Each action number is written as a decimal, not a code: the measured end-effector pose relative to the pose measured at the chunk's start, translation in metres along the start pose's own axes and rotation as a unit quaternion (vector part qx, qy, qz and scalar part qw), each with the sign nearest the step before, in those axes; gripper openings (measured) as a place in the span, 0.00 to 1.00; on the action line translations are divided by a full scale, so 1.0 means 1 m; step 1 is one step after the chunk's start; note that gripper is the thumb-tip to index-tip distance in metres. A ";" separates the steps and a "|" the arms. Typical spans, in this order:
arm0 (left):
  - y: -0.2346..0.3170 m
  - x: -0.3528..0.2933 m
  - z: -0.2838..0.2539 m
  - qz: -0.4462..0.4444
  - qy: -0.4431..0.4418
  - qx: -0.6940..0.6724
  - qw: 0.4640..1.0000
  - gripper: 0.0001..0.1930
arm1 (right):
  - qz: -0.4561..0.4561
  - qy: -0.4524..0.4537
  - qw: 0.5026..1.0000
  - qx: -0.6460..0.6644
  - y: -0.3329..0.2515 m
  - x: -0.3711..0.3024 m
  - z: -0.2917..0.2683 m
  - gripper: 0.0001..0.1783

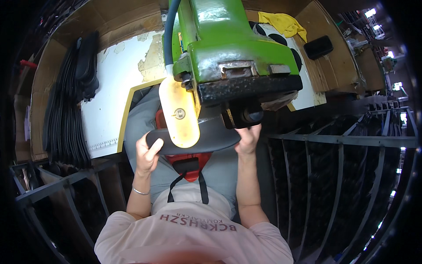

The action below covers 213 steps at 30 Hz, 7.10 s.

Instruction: Buffing or processing shoe soles using a workstation machine.

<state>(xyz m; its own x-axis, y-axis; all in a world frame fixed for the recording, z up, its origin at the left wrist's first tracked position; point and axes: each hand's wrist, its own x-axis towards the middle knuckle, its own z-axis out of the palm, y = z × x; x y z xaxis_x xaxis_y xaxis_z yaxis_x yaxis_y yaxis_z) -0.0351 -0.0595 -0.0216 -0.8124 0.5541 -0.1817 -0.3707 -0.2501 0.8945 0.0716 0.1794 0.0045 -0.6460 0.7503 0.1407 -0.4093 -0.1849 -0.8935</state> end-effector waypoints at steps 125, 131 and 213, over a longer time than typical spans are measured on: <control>-0.011 0.028 0.132 0.030 -0.163 0.191 0.967 0.12 | 0.278 0.061 0.958 -0.043 0.034 -0.177 -0.034 0.26; -0.020 0.027 0.124 -0.007 -0.109 0.062 0.992 0.04 | 0.244 0.096 0.965 0.016 0.010 -0.180 -0.046 0.30; 0.012 0.004 -0.002 0.015 0.015 0.003 1.000 0.11 | 0.044 -0.051 0.997 -0.044 -0.015 -0.005 0.002 0.24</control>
<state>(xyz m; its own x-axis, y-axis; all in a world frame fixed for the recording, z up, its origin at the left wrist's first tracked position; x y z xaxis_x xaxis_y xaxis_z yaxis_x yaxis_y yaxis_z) -0.0434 -0.0621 -0.0127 -0.8365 0.5219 -0.1670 -0.3430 -0.2610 0.9024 0.0793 0.1770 0.0183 -0.7413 0.6640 0.0984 -0.2924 -0.1875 -0.9377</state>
